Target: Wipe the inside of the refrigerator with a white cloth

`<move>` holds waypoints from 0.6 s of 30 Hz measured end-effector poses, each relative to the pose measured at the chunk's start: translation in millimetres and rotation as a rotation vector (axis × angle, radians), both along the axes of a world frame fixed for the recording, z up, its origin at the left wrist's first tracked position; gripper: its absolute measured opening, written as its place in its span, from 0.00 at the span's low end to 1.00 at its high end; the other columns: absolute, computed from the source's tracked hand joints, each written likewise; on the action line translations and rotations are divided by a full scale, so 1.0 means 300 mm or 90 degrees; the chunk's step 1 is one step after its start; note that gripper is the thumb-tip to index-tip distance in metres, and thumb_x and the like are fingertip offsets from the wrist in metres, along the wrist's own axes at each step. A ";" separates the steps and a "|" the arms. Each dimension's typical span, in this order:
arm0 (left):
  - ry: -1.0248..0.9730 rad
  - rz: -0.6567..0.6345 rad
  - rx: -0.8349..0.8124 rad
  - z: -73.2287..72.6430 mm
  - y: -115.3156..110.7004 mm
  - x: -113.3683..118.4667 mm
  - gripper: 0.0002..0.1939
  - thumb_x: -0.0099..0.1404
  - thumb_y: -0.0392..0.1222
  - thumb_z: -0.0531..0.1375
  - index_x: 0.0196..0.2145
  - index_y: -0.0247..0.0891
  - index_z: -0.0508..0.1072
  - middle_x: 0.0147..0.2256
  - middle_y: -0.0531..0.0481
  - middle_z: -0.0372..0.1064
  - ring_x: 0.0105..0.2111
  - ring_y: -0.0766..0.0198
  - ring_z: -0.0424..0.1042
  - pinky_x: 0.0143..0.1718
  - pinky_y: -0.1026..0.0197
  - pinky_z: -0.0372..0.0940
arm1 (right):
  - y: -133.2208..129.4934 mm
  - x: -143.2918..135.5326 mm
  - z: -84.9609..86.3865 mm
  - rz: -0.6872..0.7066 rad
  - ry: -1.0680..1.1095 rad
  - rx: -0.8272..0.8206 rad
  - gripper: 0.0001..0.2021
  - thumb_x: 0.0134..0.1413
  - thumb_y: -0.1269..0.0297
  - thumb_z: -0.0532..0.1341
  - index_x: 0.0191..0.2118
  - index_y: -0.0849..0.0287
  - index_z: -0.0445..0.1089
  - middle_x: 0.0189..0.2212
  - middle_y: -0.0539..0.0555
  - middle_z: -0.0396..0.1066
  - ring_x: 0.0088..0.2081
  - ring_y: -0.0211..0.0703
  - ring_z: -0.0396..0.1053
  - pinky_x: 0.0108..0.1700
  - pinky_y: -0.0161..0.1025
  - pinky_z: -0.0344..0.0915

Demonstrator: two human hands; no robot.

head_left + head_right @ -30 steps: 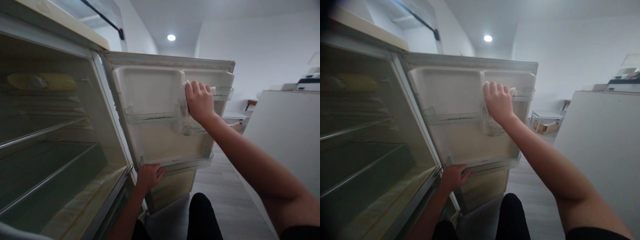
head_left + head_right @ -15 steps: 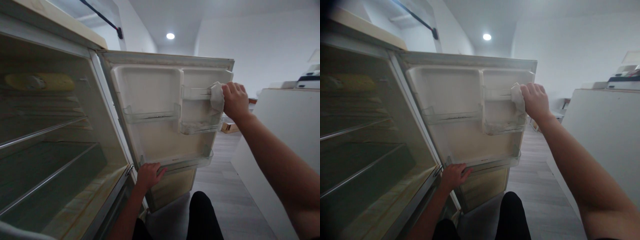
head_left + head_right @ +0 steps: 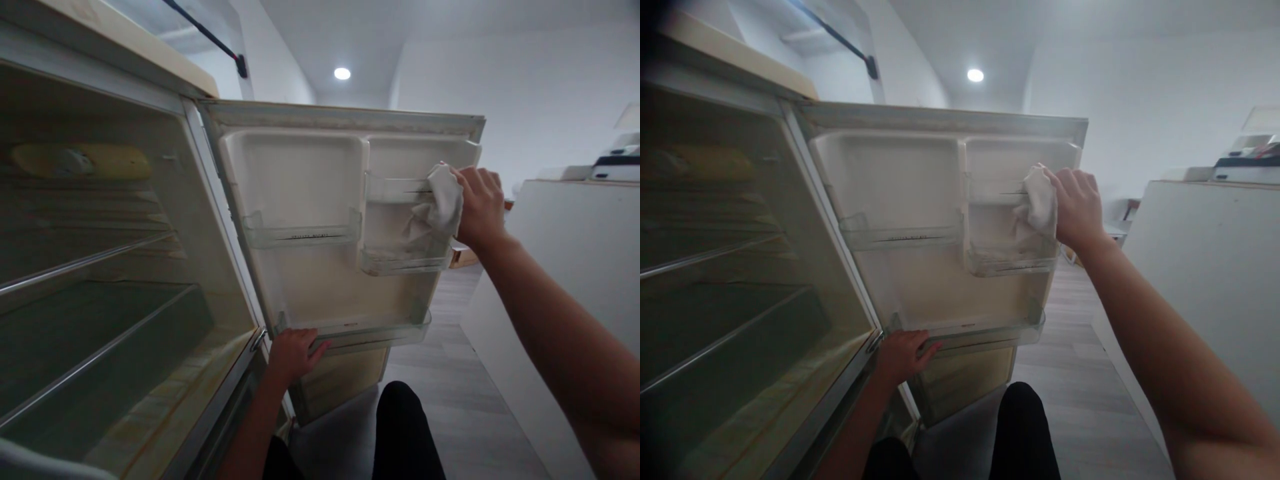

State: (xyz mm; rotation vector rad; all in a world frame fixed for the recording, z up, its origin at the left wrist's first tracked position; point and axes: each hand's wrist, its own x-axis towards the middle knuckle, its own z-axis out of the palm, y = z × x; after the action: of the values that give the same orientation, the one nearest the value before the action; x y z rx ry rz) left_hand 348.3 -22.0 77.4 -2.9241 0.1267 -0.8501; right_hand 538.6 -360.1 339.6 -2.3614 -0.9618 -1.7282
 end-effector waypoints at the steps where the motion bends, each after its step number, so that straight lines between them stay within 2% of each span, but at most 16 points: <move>1: 0.003 -0.003 0.001 -0.001 0.002 -0.004 0.25 0.72 0.61 0.50 0.29 0.41 0.74 0.26 0.48 0.76 0.28 0.55 0.75 0.32 0.55 0.61 | 0.006 -0.017 -0.009 0.003 -0.015 -0.001 0.25 0.67 0.61 0.48 0.67 0.56 0.56 0.55 0.65 0.66 0.55 0.61 0.63 0.56 0.56 0.57; 4: 0.011 -0.009 0.003 -0.004 0.006 -0.009 0.25 0.72 0.61 0.51 0.29 0.41 0.74 0.26 0.48 0.75 0.28 0.56 0.75 0.32 0.56 0.60 | 0.040 -0.071 -0.031 0.021 -0.031 -0.071 0.29 0.68 0.61 0.46 0.72 0.54 0.47 0.66 0.62 0.57 0.67 0.60 0.52 0.64 0.58 0.49; 6: 0.008 -0.009 0.004 -0.004 0.007 -0.008 0.24 0.72 0.61 0.51 0.30 0.41 0.74 0.26 0.48 0.76 0.28 0.55 0.75 0.32 0.56 0.60 | 0.074 -0.097 -0.041 0.052 -0.023 -0.172 0.29 0.69 0.62 0.45 0.73 0.52 0.43 0.70 0.59 0.51 0.71 0.58 0.44 0.67 0.59 0.44; 7: 0.005 -0.009 0.003 -0.004 0.007 -0.007 0.24 0.72 0.60 0.51 0.30 0.41 0.74 0.26 0.48 0.76 0.29 0.55 0.75 0.33 0.56 0.60 | 0.092 -0.104 -0.045 0.079 -0.022 -0.233 0.29 0.69 0.63 0.45 0.73 0.51 0.43 0.70 0.57 0.51 0.72 0.57 0.43 0.67 0.60 0.44; 10: 0.007 -0.005 -0.002 -0.001 0.006 -0.005 0.24 0.72 0.60 0.51 0.30 0.42 0.74 0.26 0.48 0.76 0.29 0.55 0.74 0.33 0.56 0.60 | 0.141 -0.096 -0.049 0.182 -0.035 -0.415 0.28 0.70 0.67 0.45 0.72 0.51 0.49 0.67 0.56 0.58 0.69 0.56 0.52 0.65 0.56 0.52; 12: 0.012 -0.002 -0.006 0.001 0.007 -0.006 0.24 0.71 0.61 0.51 0.29 0.42 0.73 0.26 0.48 0.75 0.28 0.56 0.74 0.33 0.56 0.59 | 0.158 -0.076 -0.047 0.220 -0.038 -0.469 0.27 0.69 0.68 0.46 0.71 0.56 0.52 0.64 0.60 0.64 0.63 0.56 0.61 0.60 0.52 0.58; 15: 0.018 -0.013 -0.013 0.000 0.014 -0.013 0.24 0.71 0.61 0.52 0.29 0.42 0.73 0.25 0.49 0.74 0.27 0.57 0.73 0.32 0.57 0.58 | 0.156 -0.044 -0.042 0.189 0.001 -0.454 0.26 0.67 0.66 0.49 0.68 0.61 0.58 0.57 0.64 0.70 0.55 0.56 0.68 0.52 0.49 0.61; 18: 0.014 -0.028 -0.018 -0.005 0.023 -0.022 0.24 0.71 0.60 0.52 0.28 0.41 0.73 0.23 0.49 0.72 0.25 0.58 0.71 0.32 0.56 0.58 | 0.150 -0.024 -0.043 0.130 0.053 -0.459 0.21 0.62 0.64 0.56 0.58 0.60 0.71 0.47 0.63 0.76 0.48 0.56 0.70 0.47 0.46 0.61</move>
State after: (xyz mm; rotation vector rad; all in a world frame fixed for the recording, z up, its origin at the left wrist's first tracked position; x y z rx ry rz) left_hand 341.7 -15.1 75.8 -2.9683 0.1816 -0.8330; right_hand 531.4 -315.1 326.8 -2.5328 -1.9929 -1.3363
